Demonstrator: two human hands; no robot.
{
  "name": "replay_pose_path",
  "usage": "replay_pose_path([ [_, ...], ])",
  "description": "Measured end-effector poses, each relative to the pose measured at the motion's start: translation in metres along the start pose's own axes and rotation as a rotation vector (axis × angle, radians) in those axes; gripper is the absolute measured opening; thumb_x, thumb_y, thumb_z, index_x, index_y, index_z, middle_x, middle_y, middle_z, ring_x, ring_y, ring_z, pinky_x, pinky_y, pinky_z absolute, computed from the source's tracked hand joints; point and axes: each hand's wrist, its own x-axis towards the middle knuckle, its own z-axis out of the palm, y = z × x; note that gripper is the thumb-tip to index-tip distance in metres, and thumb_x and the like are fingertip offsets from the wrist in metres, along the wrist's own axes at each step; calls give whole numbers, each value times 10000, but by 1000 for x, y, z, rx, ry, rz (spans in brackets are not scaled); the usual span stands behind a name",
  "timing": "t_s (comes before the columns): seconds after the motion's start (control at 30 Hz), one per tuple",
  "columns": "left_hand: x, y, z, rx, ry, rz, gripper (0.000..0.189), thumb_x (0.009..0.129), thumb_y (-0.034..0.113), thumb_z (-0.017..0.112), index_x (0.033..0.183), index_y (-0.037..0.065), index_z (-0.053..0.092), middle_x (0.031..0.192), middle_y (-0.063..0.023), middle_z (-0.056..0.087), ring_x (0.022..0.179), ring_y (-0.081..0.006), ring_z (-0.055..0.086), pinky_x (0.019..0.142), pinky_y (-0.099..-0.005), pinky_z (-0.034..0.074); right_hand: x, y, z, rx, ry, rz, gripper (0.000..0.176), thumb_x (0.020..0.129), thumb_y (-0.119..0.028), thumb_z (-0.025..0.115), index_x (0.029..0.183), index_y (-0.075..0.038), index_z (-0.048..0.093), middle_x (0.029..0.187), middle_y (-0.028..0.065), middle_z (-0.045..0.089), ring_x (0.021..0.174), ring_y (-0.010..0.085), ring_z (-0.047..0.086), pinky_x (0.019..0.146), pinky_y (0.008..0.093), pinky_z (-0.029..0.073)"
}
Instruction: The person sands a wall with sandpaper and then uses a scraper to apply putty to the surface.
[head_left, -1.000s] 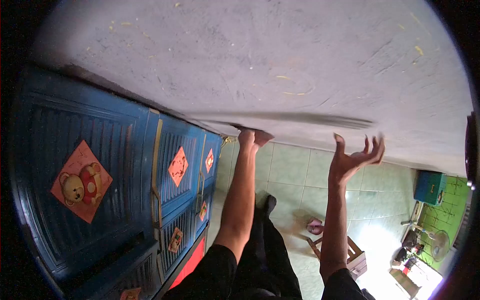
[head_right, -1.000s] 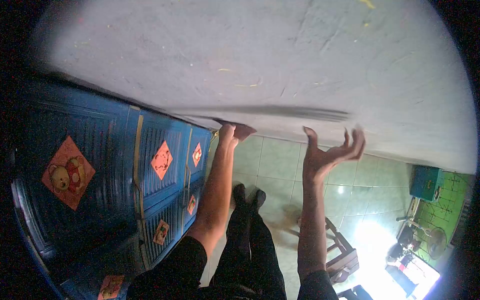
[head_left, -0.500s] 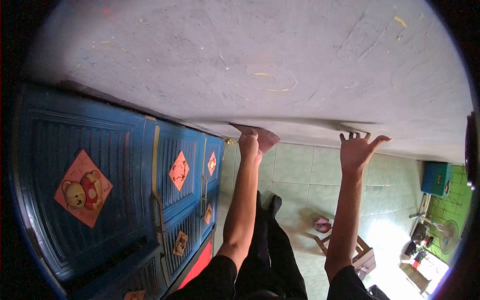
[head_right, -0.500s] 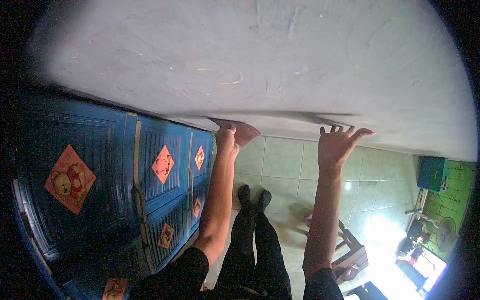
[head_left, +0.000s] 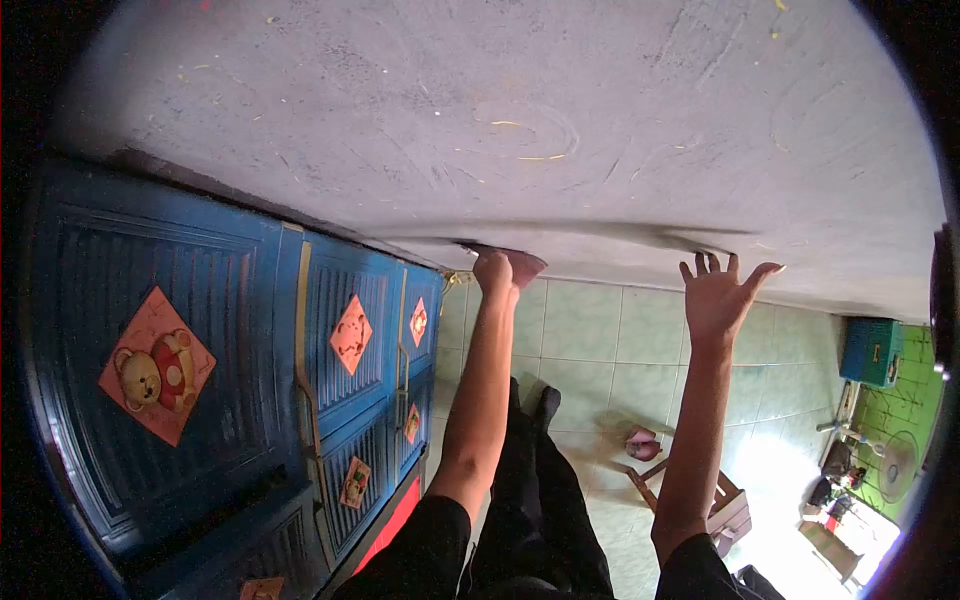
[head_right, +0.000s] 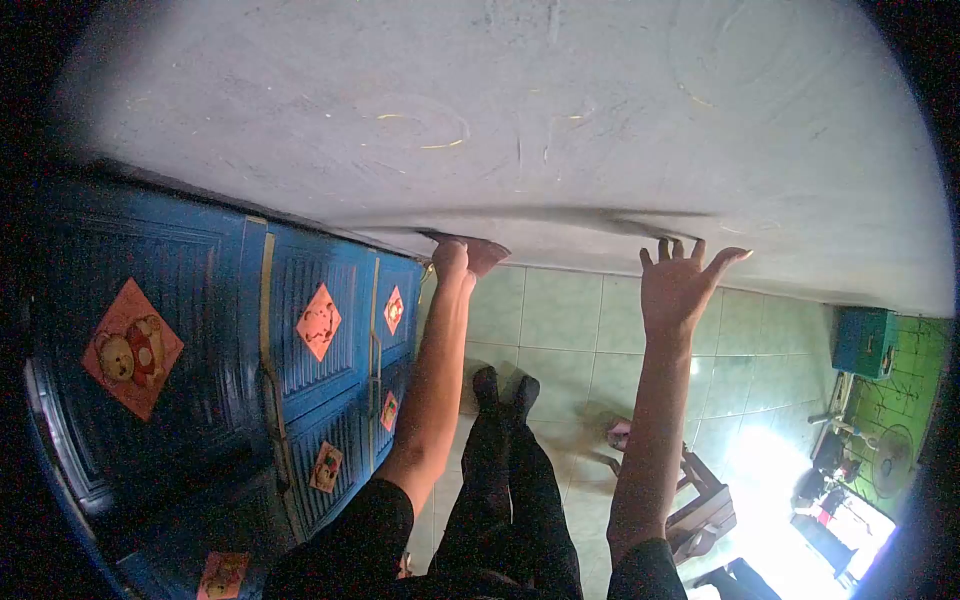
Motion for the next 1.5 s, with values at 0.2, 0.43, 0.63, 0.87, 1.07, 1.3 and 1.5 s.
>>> replay_pose_path([
  [0.2,2,5,-6,-136,-10,-149,274,852,-12,472,1123,0,514,1060,-138,566,949,-277,582,822,-461,509,-1,-1,-18,17,2,-7,1249,677,-852,413,1437,-56,-178,1499,242,-124,1414,340,-49,1136,509,10],
  [0.43,111,-30,-65,-165,-429,-313,330,906,117,467,1206,-21,473,1160,-160,567,988,-299,621,806,-479,543,-6,-18,-14,5,-63,8,1178,744,-813,363,1427,-17,-174,1485,267,-150,1409,341,-90,1146,489,15],
  [0.63,49,-1,-59,264,87,152,326,934,178,479,1203,-5,475,1110,-135,590,978,-291,617,792,-457,549,-16,-8,-18,-231,-53,-109,1108,800,-756,363,1428,-15,-171,1499,236,-138,1418,311,-55,1152,466,57],
  [0.87,93,4,-73,-71,-215,-108,252,942,221,452,1076,29,545,1004,-103,612,861,-288,621,737,-423,547,-38,-14,22,-957,41,-839,929,899,-458,548,1464,-119,-106,1502,219,-89,1393,402,31,1115,576,111],
  [1.07,77,25,-82,237,45,154,267,867,37,474,1126,29,539,1002,-91,599,888,-235,616,754,-392,535,-22,-7,86,-1130,318,-1231,820,943,-529,371,1455,-15,-12,1497,239,-16,1389,379,83,1110,561,113],
  [1.3,68,52,-96,265,11,-1,261,841,-2,477,1094,16,537,1031,-114,586,936,-277,604,797,-435,525,-15,-46,159,-427,454,-1404,689,979,-481,259,1455,-21,69,1470,286,50,1385,369,115,1155,439,108],
  [1.5,81,49,-82,227,126,125,311,872,59,501,1177,0,483,1080,-143,571,956,-288,595,812,-452,525,2,-50,180,-803,606,-1554,802,936,-608,148,1412,37,192,1392,268,220,1281,388,250,1041,562,197],
])
